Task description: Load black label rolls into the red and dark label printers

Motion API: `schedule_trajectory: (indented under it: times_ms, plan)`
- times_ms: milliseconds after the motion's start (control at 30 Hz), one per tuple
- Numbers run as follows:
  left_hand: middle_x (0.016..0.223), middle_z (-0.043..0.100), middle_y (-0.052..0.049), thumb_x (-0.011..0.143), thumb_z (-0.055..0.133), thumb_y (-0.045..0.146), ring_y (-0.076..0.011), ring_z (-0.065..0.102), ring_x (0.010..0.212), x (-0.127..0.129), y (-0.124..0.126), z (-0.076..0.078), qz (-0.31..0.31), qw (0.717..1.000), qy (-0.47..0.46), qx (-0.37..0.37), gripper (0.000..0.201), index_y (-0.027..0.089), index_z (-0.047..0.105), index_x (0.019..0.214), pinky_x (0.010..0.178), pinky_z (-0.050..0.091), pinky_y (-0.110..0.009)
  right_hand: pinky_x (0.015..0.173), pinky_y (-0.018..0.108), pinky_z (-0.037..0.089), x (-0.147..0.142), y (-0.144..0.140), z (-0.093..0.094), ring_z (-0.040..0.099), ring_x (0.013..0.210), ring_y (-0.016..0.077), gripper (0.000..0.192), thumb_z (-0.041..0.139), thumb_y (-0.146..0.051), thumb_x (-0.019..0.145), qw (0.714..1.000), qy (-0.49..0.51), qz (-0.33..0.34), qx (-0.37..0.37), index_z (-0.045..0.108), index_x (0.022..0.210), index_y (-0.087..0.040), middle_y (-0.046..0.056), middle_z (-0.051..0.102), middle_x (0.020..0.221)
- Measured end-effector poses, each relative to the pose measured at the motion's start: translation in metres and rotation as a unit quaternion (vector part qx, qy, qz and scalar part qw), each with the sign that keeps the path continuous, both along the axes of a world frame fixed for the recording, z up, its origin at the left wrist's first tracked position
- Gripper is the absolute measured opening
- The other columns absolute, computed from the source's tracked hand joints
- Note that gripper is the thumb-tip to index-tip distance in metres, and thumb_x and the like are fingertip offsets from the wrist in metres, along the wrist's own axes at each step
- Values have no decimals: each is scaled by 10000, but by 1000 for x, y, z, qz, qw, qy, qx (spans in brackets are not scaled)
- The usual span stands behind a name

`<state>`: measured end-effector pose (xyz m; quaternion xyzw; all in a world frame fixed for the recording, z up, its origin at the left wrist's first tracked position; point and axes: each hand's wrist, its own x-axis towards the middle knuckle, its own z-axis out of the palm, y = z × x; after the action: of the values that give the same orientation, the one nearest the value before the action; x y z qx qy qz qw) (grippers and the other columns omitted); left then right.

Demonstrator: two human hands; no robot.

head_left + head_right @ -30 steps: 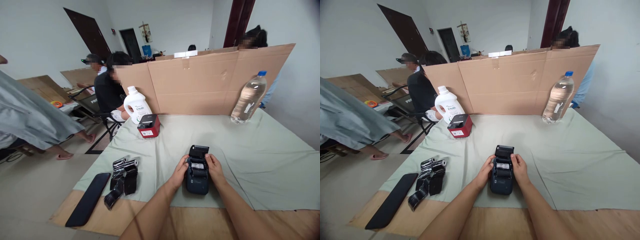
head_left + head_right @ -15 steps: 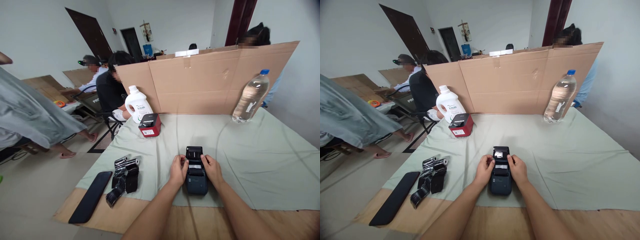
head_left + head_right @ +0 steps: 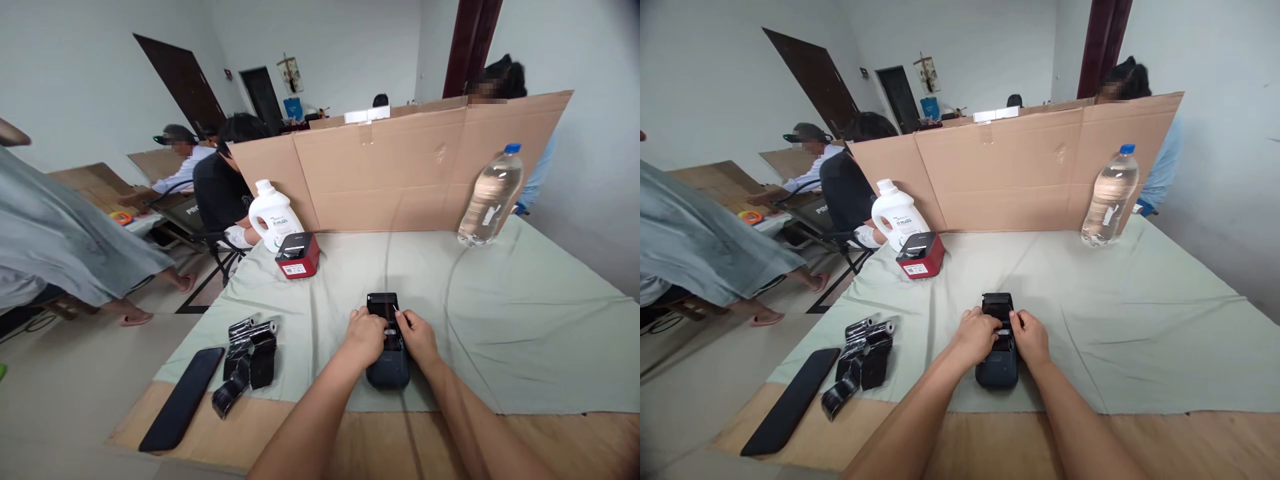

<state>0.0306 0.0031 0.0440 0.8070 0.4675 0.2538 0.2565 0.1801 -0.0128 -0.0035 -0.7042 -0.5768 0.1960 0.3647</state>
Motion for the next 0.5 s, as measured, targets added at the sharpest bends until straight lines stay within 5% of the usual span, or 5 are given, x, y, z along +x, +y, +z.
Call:
schedule_trajectory:
  times_ms: [200, 500]
  plan:
    - [544, 522, -131, 745, 600, 461, -353, 466, 912, 12, 4, -5, -44, 998, 16, 32, 354, 218, 603, 489, 941, 241, -515, 513, 247, 250, 0, 0, 0, 451, 540, 141, 489, 303, -571, 879, 1000, -4, 1, -1, 509, 605, -222, -3, 531, 537]
    - [665, 574, -136, 734, 606, 392, -339, 475, 892, 8, -1, 5, -31, 998, 50, 14, 237, 203, 637, 596, 908, 271, -519, 509, 248, 253, 0, 0, -1, 424, 521, 138, 525, 268, -607, 879, 1000, -2, 3, 6, 498, 604, -223, -7, 508, 517]
